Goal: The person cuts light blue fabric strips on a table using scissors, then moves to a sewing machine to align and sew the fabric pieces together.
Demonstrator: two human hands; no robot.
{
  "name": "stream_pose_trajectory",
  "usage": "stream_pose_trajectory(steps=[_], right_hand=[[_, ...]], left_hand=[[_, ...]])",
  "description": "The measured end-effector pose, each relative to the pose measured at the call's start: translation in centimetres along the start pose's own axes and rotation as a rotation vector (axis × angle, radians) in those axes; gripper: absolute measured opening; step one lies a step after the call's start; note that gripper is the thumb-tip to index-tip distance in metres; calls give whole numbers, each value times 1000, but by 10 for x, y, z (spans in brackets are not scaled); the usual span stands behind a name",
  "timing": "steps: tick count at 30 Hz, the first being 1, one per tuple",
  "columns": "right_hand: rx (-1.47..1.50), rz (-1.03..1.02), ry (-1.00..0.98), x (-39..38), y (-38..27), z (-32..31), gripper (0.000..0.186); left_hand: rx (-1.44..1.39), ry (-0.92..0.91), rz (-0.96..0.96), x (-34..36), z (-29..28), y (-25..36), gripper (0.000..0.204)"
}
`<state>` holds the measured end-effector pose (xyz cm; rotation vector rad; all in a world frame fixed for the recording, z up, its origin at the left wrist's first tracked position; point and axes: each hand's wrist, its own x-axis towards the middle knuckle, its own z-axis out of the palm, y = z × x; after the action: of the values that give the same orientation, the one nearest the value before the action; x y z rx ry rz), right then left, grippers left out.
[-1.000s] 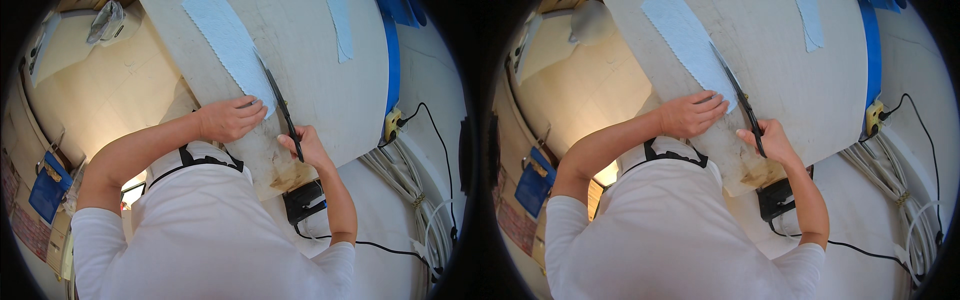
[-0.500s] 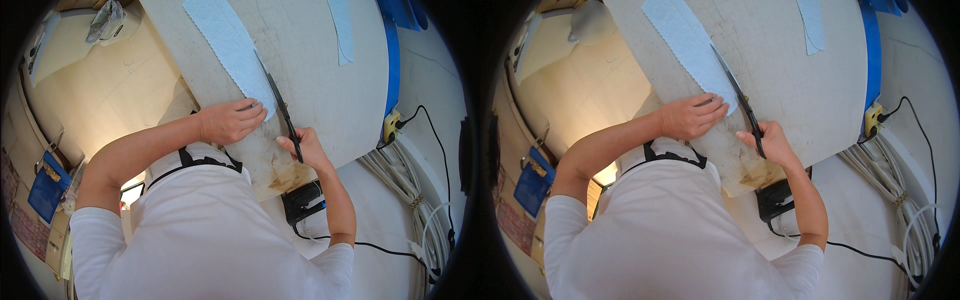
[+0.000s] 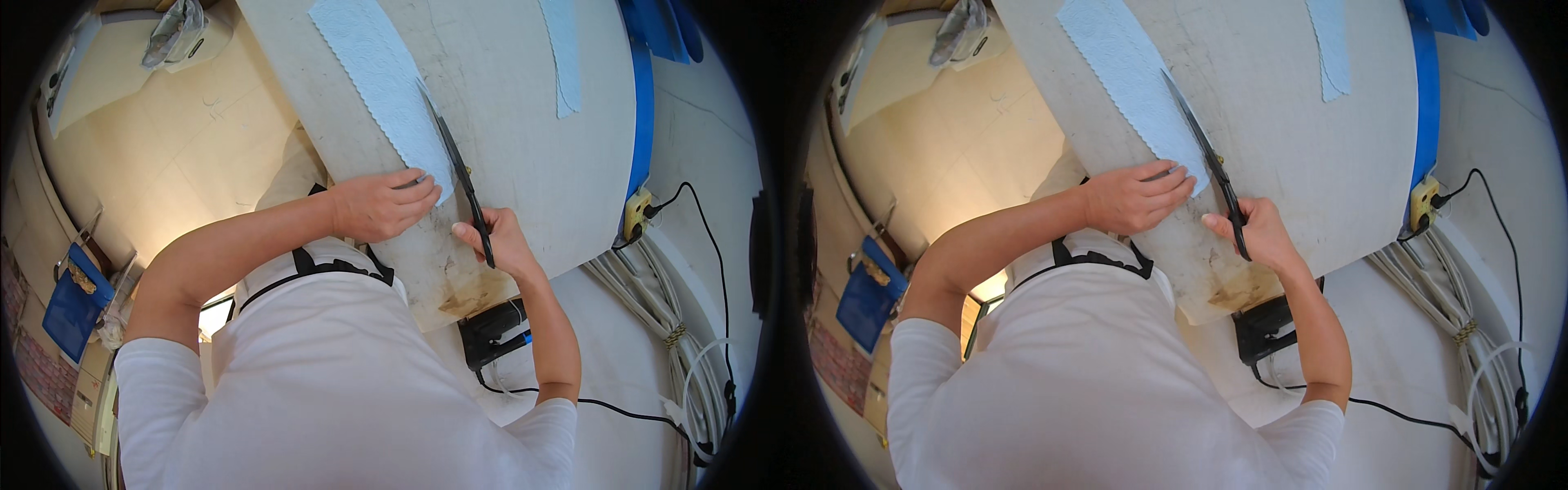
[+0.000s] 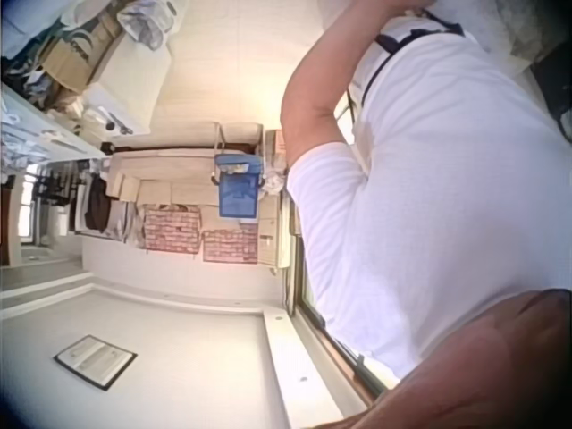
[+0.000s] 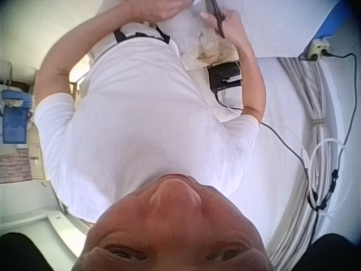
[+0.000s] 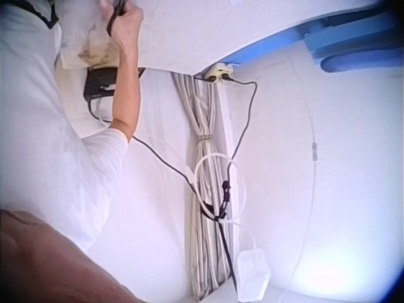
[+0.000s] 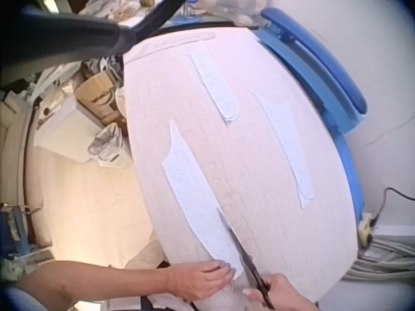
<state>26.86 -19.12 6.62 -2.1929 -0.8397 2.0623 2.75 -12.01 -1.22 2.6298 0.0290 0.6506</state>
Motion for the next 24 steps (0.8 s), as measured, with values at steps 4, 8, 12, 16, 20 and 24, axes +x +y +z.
stream_pose_trajectory(steps=[4, 8, 12, 16, 20, 24], right_hand=[[-1, 15, 0, 0, 0, 0, 41], [5, -1, -8, 1, -1, -2, 41], [34, -20, -10, 4, -13, -1, 42], [31, -29, -3, 7, -14, 2, 44], [4, -13, 8, 8, -16, 2, 45], [7, -9, -2, 7, -19, 1, 43]], left_hand=[[35, 7, 0, -2, 4, 0, 37], [1, 9, -4, -1, 1, -1, 41], [-10, 17, -2, -2, 2, 0, 41], [-8, 13, 3, -2, 2, -1, 40], [-22, 24, -5, -2, 2, -1, 40], [-16, 31, -7, -3, 2, -2, 39]])
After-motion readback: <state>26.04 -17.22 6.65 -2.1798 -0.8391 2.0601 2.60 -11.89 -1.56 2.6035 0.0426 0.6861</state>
